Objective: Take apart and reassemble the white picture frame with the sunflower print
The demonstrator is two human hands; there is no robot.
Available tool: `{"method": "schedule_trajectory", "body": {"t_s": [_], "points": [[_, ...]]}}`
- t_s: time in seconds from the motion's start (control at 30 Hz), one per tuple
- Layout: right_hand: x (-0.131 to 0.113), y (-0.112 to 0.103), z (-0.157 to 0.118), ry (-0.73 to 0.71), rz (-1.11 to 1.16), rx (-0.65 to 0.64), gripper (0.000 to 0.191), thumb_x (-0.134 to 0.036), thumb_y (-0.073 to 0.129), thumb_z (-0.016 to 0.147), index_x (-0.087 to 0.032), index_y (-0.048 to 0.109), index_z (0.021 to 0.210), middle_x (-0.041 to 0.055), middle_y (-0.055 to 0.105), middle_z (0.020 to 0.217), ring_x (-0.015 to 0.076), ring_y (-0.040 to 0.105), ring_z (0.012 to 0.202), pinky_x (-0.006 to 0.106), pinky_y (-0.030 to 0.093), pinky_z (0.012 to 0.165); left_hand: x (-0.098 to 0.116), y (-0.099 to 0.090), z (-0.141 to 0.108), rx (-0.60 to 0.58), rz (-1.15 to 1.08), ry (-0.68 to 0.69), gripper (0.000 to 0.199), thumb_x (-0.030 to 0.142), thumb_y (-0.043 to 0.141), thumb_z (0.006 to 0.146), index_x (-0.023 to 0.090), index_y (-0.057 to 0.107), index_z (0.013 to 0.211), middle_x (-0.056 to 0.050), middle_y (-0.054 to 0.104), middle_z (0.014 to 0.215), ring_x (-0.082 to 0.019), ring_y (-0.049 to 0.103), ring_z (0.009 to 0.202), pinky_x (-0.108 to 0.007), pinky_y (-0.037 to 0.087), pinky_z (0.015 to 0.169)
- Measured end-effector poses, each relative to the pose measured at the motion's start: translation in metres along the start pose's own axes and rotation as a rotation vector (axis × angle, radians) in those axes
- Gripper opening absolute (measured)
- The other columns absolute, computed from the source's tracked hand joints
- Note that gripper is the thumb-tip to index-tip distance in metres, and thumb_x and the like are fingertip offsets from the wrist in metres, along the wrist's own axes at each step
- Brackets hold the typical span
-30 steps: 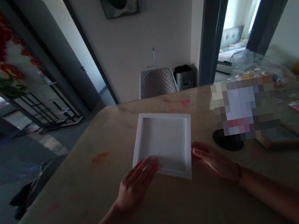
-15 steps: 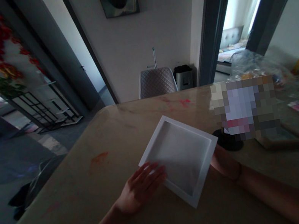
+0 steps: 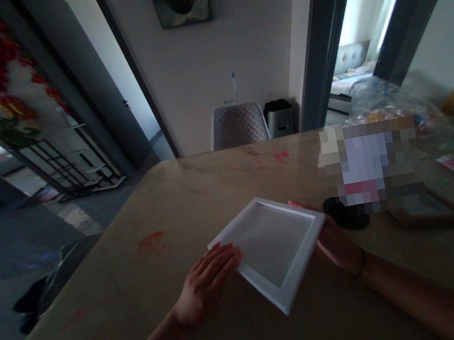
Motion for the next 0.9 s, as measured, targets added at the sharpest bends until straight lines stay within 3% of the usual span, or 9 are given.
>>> {"method": "schedule_trajectory", "body": {"t_s": [0.13,0.27,0.4,0.53,0.73,0.9], "points": [[-0.007,0.000,0.002,-0.129,-0.141,0.009,0.038,-0.047,0.064,0.068,-0.025,0.064,0.098,0.0056,0.064,0.109,0.0245,0.057,0.103,0.040,0.044,0.091,-0.003,-0.007,0.000,0.046,-0.014,-0.038,0.034,0.008,0.040,0.086,0.015,0.048,0.119,-0.009,0.066,0.103,-0.018,0.056,0.107,-0.036,0.047,0.092],[-0.012,0.003,-0.003,-0.171,-0.315,0.047,0.035,-0.049,0.056,0.074,-0.024,0.063,0.097,0.0075,0.065,0.103,0.0248,0.059,0.099,0.042,0.044,0.089,-0.017,-0.018,-0.001,0.145,-0.017,-0.175,0.036,0.008,0.041,0.085,0.015,0.046,0.120,-0.011,0.065,0.103,-0.017,0.060,0.100,-0.030,0.051,0.084],[-0.027,0.001,-0.017,-0.282,-0.509,0.134,0.034,-0.046,0.048,0.081,-0.023,0.061,0.102,0.0081,0.063,0.106,0.0245,0.056,0.102,0.041,0.042,0.090,-0.023,-0.022,-0.005,0.162,0.043,-0.257,0.032,0.012,0.043,0.084,0.014,0.048,0.115,-0.011,0.068,0.093,-0.016,0.065,0.083,-0.025,0.052,0.071],[-0.043,0.000,-0.031,-0.412,-0.577,0.190,0.029,-0.042,0.044,0.084,-0.024,0.061,0.099,0.0056,0.061,0.091,0.0201,0.057,0.084,0.033,0.044,0.076,-0.024,-0.022,-0.006,0.177,0.087,-0.287,0.022,0.015,0.047,0.081,0.015,0.054,0.102,-0.007,0.069,0.077,-0.015,0.065,0.065,-0.024,0.051,0.062],[-0.047,0.017,-0.020,-0.404,-0.753,0.127,0.025,-0.042,0.046,0.083,-0.022,0.051,0.067,0.0019,0.051,0.069,0.0169,0.048,0.067,0.030,0.040,0.065,-0.037,-0.007,-0.010,0.095,-0.043,-0.472,0.008,0.021,0.042,0.084,0.019,0.050,0.082,-0.001,0.060,0.057,-0.013,0.055,0.045,-0.021,0.041,0.044],[-0.026,0.030,-0.007,-0.361,-0.900,-0.012,0.019,-0.040,0.050,0.080,-0.023,0.055,0.076,0.0057,0.057,0.083,0.0221,0.050,0.084,0.038,0.039,0.079,-0.062,0.016,-0.025,-0.012,-0.234,-0.835,0.010,0.028,0.039,0.085,0.022,0.046,0.085,0.003,0.055,0.058,-0.012,0.051,0.046,-0.021,0.039,0.048]]}}
Point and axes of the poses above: each hand's wrist, its own z-axis towards the middle knuckle, its own y-axis out of the palm, x = y × z, the point moved 10 cm from there along z, towards the middle knuckle
